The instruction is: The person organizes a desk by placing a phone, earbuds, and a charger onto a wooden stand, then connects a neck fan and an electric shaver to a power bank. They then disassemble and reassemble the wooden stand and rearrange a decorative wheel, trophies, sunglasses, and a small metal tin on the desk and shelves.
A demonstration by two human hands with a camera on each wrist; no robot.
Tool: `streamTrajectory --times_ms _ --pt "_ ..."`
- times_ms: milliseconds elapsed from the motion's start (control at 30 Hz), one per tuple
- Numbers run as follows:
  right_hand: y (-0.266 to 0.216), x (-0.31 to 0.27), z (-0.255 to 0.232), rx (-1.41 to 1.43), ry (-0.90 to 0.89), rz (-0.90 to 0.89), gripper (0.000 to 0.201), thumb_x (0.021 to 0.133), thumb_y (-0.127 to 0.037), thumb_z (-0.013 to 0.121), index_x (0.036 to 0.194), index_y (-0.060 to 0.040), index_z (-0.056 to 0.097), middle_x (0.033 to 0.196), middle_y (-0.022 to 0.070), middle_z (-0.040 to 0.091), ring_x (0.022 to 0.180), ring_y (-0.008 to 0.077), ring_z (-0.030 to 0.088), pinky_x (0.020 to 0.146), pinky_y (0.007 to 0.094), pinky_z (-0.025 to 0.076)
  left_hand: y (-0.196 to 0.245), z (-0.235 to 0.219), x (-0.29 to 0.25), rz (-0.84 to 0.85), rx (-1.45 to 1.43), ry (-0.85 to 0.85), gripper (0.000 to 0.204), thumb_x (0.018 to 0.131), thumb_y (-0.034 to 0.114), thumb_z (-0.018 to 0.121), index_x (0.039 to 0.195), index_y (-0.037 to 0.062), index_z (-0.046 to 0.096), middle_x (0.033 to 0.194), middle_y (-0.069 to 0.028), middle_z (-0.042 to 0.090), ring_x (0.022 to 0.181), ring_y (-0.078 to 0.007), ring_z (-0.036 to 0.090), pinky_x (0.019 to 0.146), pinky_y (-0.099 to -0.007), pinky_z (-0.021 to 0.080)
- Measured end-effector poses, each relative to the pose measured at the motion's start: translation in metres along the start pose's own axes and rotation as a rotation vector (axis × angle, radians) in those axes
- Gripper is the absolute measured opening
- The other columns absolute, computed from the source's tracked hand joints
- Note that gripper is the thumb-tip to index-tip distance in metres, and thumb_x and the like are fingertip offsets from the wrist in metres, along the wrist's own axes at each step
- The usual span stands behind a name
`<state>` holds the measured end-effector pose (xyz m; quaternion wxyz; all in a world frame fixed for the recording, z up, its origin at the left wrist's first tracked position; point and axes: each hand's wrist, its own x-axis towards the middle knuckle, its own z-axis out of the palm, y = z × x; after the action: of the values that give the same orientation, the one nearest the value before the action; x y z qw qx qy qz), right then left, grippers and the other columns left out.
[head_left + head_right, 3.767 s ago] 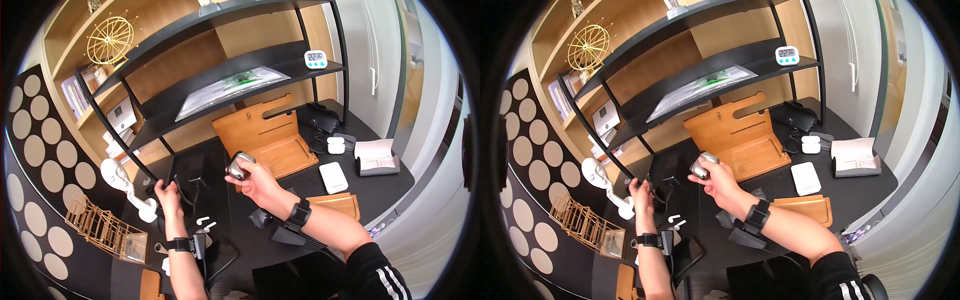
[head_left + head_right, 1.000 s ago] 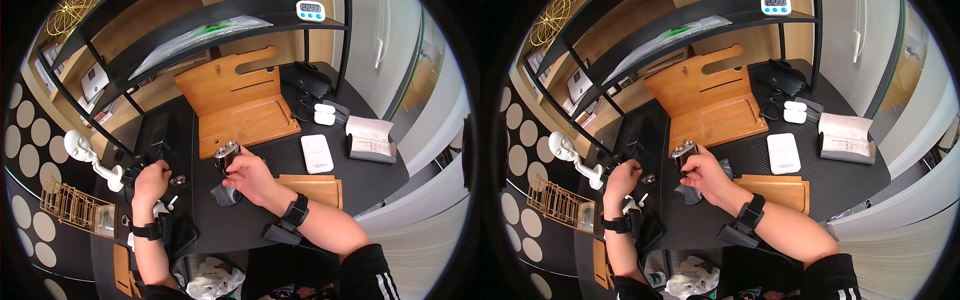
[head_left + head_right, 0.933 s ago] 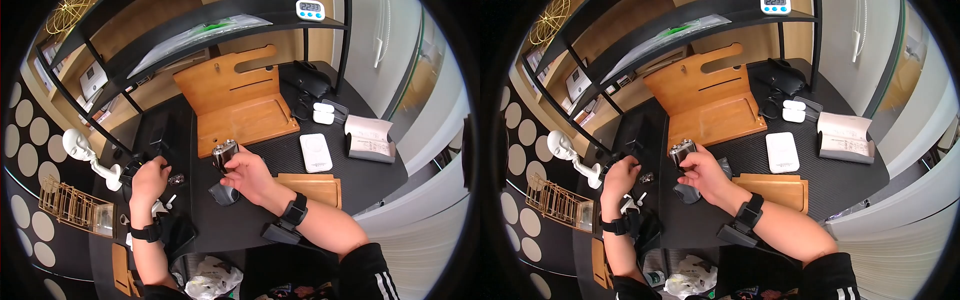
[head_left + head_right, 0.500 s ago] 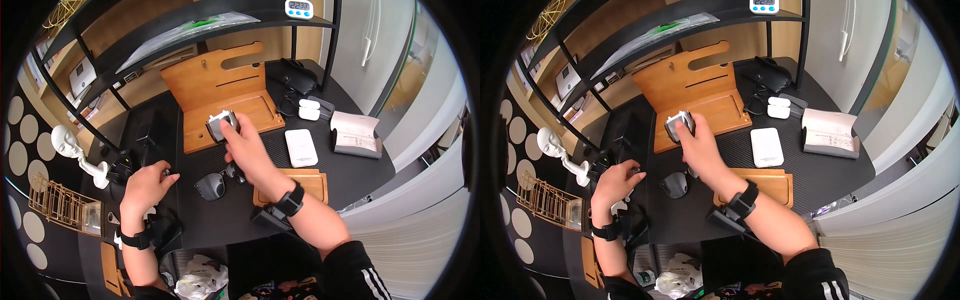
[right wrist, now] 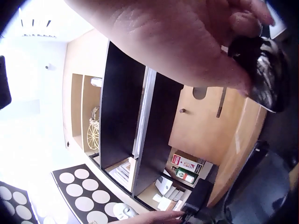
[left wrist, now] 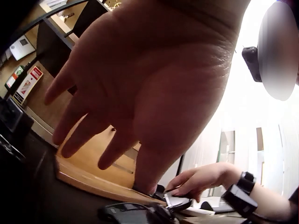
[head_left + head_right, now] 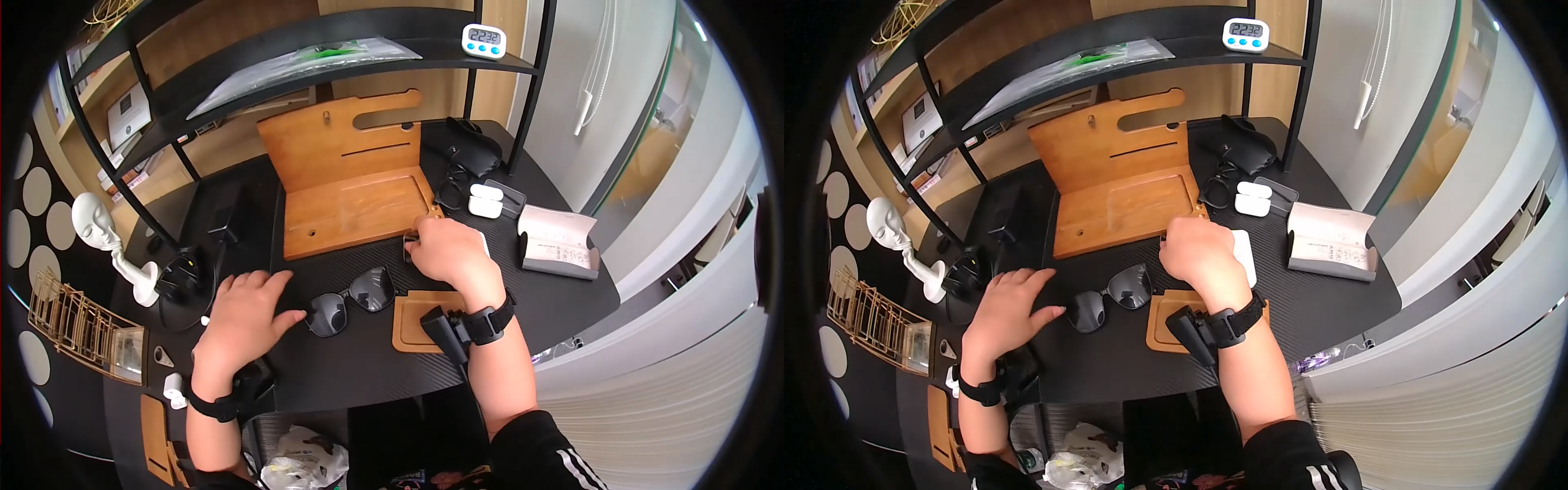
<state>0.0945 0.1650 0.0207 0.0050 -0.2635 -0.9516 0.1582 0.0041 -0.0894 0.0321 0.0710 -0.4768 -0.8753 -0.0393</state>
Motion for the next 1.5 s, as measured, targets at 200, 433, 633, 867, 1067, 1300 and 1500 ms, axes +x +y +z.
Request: streamTrajectory --times_ms 200,433,633,867,1067,1300,1500 --pt "0.001 0.001 0.000 -0.054 -0.128 0.007 0.030 0.087 -0.029 0.053 0.104 -0.0085 0.066 0.099 0.0136 0.066 0.096 0.0306 0.061 0.080 0.0372 0.049 0.024 -0.003 -0.003 0.209 -0.228 -0.267 0.060 0.084 0.042 0.059 0.134 0.0123 0.044 0.140 -0.0224 0.035 0.135 -0.0381 0.026 0.109 -0.0548 0.018" --pt "0.010 0.011 0.015 -0.030 -0.070 -0.063 0.028 0.086 -0.025 0.048 0.104 -0.0134 0.067 0.099 0.0102 0.067 0.097 0.0275 0.061 0.081 0.0359 0.049 0.025 0.018 -0.007 0.263 -0.045 -0.297 0.061 0.085 0.046 0.056 0.134 0.0120 0.044 0.141 -0.0241 0.032 0.135 -0.0400 0.022 0.108 -0.0599 0.014" --pt "0.012 0.013 0.018 -0.032 0.005 -0.069 0.025 0.086 -0.020 0.049 0.101 -0.0141 0.069 0.099 0.0108 0.067 0.097 0.0269 0.061 0.081 0.0357 0.049 0.023 0.019 -0.006 0.179 0.028 -0.250 0.062 0.082 0.044 0.060 0.133 0.0120 0.045 0.140 -0.0222 0.035 0.136 -0.0374 0.023 0.109 -0.0585 0.011" --pt "0.005 0.011 0.019 0.129 0.285 -0.057 0.021 0.081 -0.017 0.060 0.100 -0.0093 0.067 0.101 0.0156 0.062 0.094 0.0317 0.060 0.081 0.0375 0.049 0.019 0.020 -0.007 0.128 0.117 -0.186 0.060 0.081 0.043 0.061 0.129 0.0086 0.050 0.139 -0.0221 0.037 0.135 -0.0369 0.025 0.109 -0.0591 0.010" --pt "-0.007 0.013 0.028 0.297 0.566 -0.253 0.027 0.081 -0.017 0.064 0.105 -0.0045 0.062 0.098 0.0154 0.058 0.087 0.0326 0.060 0.077 0.0382 0.049 0.021 0.020 -0.008 0.050 0.193 -0.049 0.063 0.080 0.045 0.061 0.128 0.0058 0.050 0.133 -0.0220 0.044 0.132 -0.0359 0.031 0.108 -0.0594 0.010" --pt "-0.032 -0.001 0.023 0.668 0.692 -0.609 0.022 0.083 -0.019 0.064 0.099 -0.0025 0.062 0.101 0.0149 0.059 0.095 0.0329 0.059 0.081 0.0357 0.048 0.046 -0.011 -0.007 0.047 0.108 -0.011 0.076 0.080 0.044 0.062 0.139 0.0066 0.033 0.137 -0.0227 0.037 0.132 -0.0359 0.031 0.107 -0.0607 0.013" --pt "-0.043 -0.014 0.025 0.980 0.088 -0.934 0.056 0.094 -0.028 0.050 0.137 0.0003 0.029 0.132 0.0239 0.038 0.121 0.0309 0.044 0.099 0.0374 0.036 0.074 -0.025 0.004 0.083 -0.043 0.020 0.096 0.077 0.041 0.068 0.144 0.0000 0.013 0.149 -0.0239 0.013 0.138 -0.0357 0.016 0.107 -0.0603 0.009"
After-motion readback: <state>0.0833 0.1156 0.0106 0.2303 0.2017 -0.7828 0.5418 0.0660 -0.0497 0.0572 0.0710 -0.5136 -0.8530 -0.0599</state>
